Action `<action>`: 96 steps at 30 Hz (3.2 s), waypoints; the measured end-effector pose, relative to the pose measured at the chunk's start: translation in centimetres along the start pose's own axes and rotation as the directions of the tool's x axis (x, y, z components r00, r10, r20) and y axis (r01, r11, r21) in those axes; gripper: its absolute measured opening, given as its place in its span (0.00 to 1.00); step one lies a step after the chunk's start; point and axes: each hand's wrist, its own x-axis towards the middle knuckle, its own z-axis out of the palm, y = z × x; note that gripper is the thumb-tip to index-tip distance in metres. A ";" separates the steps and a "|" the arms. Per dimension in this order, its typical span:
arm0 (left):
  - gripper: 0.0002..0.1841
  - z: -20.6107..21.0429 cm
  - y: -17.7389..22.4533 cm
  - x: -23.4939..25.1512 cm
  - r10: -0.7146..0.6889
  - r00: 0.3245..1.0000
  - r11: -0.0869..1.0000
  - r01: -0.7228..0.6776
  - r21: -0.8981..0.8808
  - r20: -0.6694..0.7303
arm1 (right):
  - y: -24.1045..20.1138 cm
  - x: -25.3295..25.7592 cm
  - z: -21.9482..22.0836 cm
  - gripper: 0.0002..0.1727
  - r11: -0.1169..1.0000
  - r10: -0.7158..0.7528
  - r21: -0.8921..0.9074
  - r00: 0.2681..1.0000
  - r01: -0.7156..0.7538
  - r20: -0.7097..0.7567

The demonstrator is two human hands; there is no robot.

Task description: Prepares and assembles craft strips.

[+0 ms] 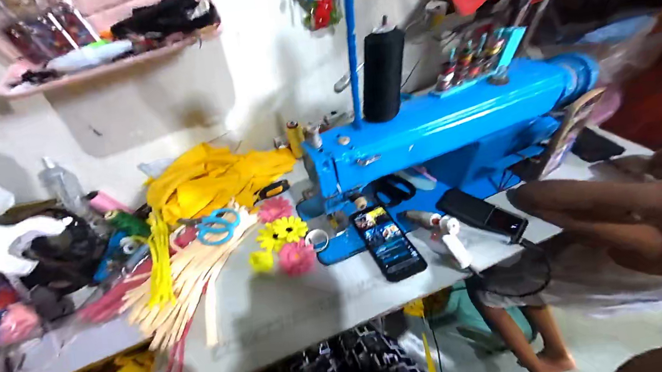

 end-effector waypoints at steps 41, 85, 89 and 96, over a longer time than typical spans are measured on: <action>0.25 11.3 2.3 -8.4 -0.555 0.591 0.520 0.796 -0.310 0.586 | -7.0 3.7 30.1 0.20 0.794 -0.006 0.539 0.884 -0.280 0.468; 0.36 5.2 -0.8 0.9 -0.503 0.854 0.674 0.482 -0.559 0.130 | -4.6 2.6 26.2 0.17 0.924 -0.190 0.381 0.904 0.033 0.384; 0.33 5.2 -1.1 -0.3 -0.506 0.852 0.700 0.497 -0.513 0.136 | -4.1 2.8 25.5 0.11 0.843 0.029 0.513 0.966 -0.162 0.258; 0.29 6.1 -0.8 -3.3 -0.524 0.834 0.703 0.538 -0.465 0.173 | -4.1 4.6 25.8 0.09 0.629 0.184 0.772 0.982 -0.090 -0.035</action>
